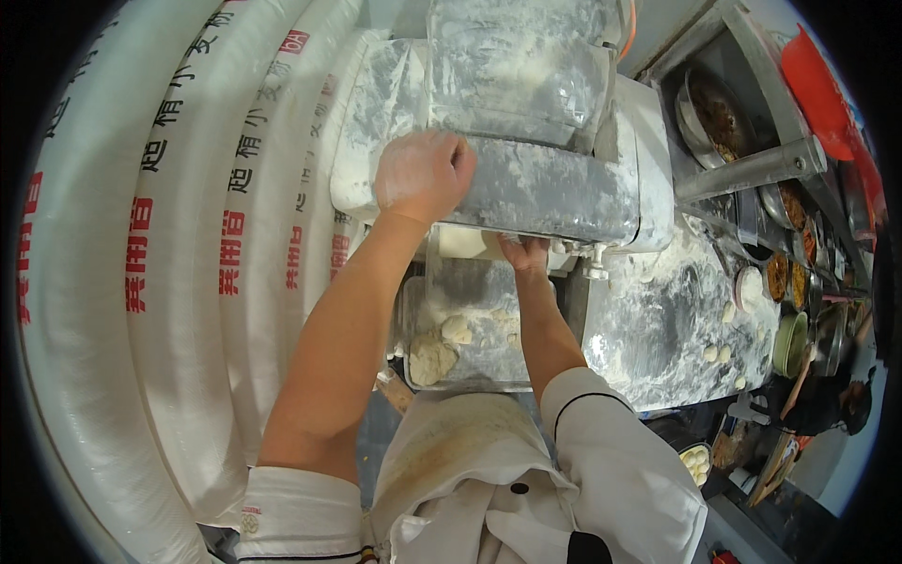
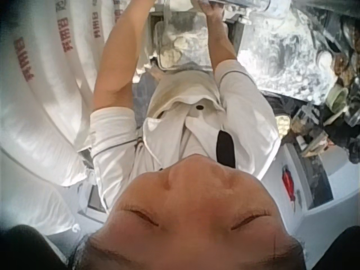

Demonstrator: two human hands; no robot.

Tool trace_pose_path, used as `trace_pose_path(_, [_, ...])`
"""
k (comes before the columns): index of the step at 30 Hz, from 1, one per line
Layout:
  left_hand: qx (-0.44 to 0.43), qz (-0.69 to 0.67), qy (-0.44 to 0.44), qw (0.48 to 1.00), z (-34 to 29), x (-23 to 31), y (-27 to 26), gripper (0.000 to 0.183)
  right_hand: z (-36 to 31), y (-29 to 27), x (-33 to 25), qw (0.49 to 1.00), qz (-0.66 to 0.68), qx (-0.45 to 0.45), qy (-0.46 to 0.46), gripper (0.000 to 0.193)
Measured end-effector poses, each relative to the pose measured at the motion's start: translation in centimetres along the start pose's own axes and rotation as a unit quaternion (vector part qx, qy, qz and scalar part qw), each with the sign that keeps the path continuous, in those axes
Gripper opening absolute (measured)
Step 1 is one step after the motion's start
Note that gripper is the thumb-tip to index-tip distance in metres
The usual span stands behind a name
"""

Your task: The person prepares dumplings by flattening dough, filling it with a seasoned mixture, and sealing the edges. They then retrieve a large dough mass, knead it, and pass it through a dough sheeter multiple times to thin it before cutting it into portions.

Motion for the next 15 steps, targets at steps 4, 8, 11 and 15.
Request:
trace_pose_path(4, [0.005,-0.007,-0.005,1.0,-0.9,-1.2,-0.3,0.026,-5.5,-3.4,1.6,0.98,-0.183,-0.057,0.047,0.045])
trace_pose_path(8, [-0.022,-0.004,-0.021,1.0,-0.5,-1.2,0.0,0.026,-9.8,-10.3,2.3,0.946,-0.126,0.283,0.092,0.046])
trace_pose_path(11, [-0.01,-0.027,0.005,1.0,0.6,0.6,0.7,0.026,-4.3,-5.1,-0.4,0.983,-0.162,0.066,-0.06,0.041])
trace_pose_path(15, [-0.029,0.014,-0.031,0.999,-1.4,-2.1,-0.2,0.027,-13.4,1.7,2.3,0.942,-0.328,0.044,-0.06,0.038])
Point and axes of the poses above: each hand's wrist, its own z-axis towards the middle knuckle, its own y-axis out of the palm, x = y × z, the point moved 8 cm from there along z, towards the middle knuckle, and after that the axes turned 9 degrees about -z, right-handed, at the moved point
